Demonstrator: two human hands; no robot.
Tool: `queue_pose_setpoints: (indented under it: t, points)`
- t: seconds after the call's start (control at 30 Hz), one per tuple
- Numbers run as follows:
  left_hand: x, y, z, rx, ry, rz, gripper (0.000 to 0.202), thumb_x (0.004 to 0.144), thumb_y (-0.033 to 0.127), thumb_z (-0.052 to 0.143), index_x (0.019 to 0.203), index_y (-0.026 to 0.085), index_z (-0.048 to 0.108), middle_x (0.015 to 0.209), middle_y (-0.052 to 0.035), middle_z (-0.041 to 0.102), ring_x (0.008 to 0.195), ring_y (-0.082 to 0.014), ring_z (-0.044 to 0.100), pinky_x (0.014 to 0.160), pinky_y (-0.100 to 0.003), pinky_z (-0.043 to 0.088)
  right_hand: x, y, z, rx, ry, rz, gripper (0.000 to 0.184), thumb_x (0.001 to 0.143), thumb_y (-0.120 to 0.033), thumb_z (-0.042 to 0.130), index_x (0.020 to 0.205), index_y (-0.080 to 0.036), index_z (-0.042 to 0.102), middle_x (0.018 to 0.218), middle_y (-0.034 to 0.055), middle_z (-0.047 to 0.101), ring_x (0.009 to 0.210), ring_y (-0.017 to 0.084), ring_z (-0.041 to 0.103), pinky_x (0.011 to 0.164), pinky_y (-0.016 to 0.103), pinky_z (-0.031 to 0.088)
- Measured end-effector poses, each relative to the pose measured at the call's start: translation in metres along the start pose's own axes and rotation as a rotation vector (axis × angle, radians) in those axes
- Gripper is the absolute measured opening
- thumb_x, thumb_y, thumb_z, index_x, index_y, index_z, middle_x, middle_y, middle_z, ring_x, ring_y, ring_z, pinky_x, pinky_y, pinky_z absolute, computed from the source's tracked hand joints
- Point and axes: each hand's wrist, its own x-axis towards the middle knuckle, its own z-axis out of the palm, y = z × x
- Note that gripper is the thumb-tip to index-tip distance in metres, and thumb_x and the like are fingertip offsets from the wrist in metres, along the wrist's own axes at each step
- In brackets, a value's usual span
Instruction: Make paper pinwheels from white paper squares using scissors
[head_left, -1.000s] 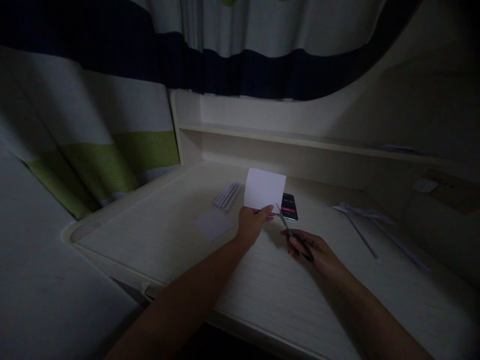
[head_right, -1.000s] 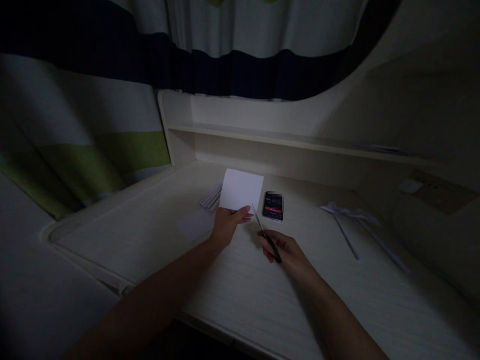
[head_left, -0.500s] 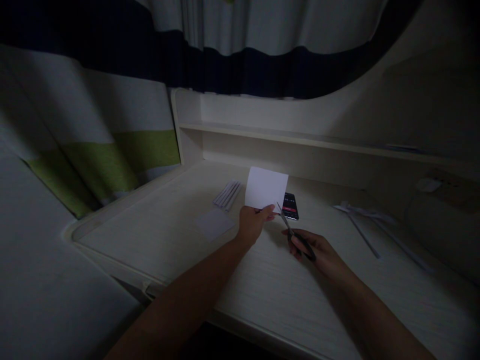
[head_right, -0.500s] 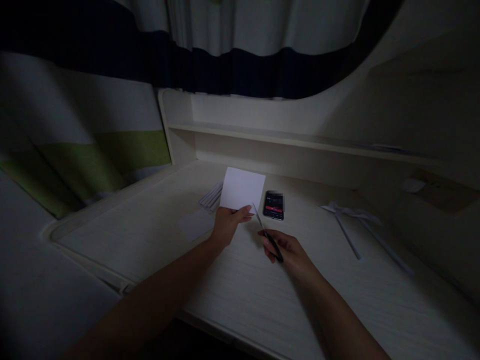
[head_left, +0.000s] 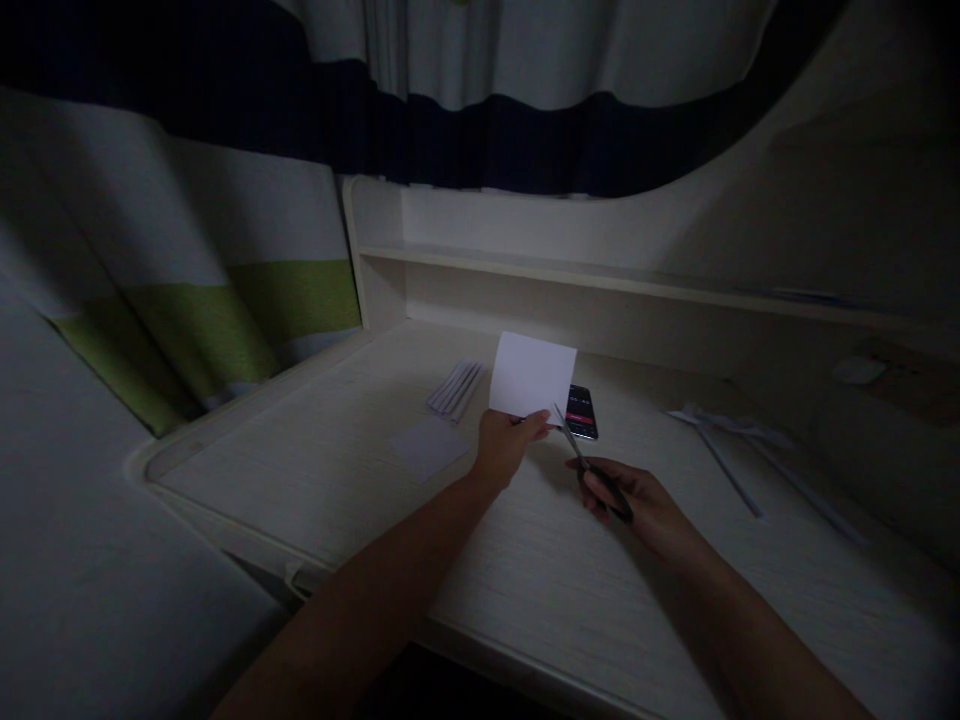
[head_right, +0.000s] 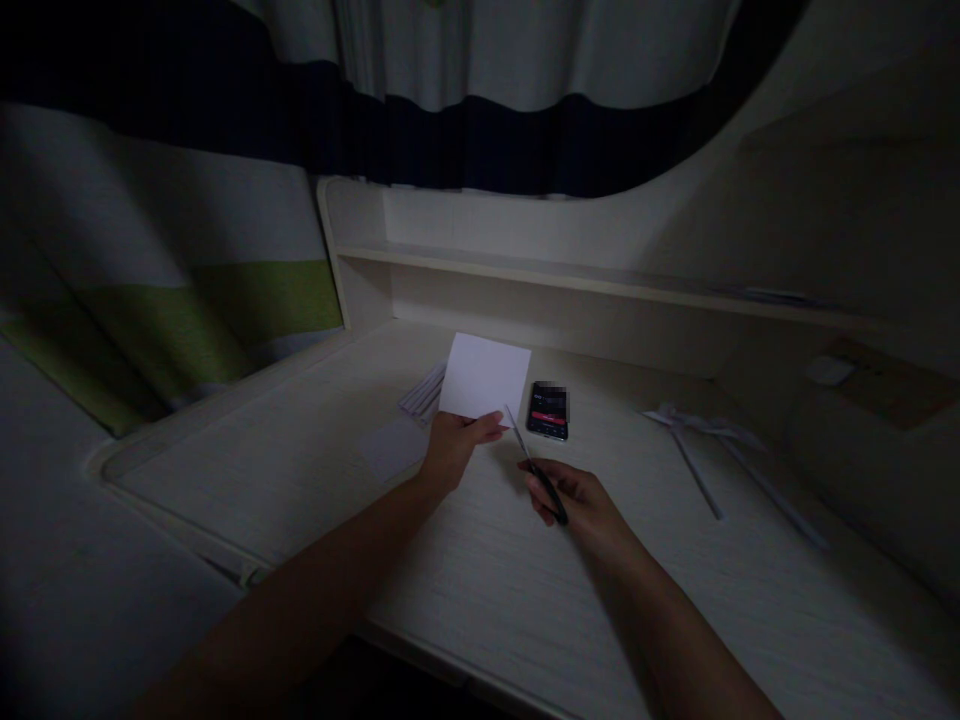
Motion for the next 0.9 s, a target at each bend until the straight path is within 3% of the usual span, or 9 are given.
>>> queue_pose_setpoints:
  t: [0.37,0.9]
  points:
    - [0.0027,0.0034,-0.0048,-0.005,-0.084,-0.023,0.025,0.057,0.021,0.069,0.079,0.009,0.065,0.077,-0.0097,0.068,0.062,-0.0156,0.063,0.061,-0.028,0.053,-0.0007,-0.002,-0.0024,-0.005,0.012,0.022,0.05,0.065,-0.051,0.06,0.099,-0.014,0.062,0.051,-0.003,0.046,0.044,0.009,0.037,0.048,0.026,0.029]
    - [0.0017,0.0054,-0.0051,-0.031,-0.093,-0.014,0.028,0.055,0.022,0.071,0.08,0.01,0.065,0.08,-0.009,0.068,0.063,-0.0164,0.064,0.065,-0.031,0.053,-0.0021,-0.0071,-0.0019,-0.04,0.046,0.058,0.053,0.06,-0.054,0.062,0.095,-0.014,0.065,0.046,-0.0052,0.04,0.041,0.007,0.033,0.044,0.025,0.026]
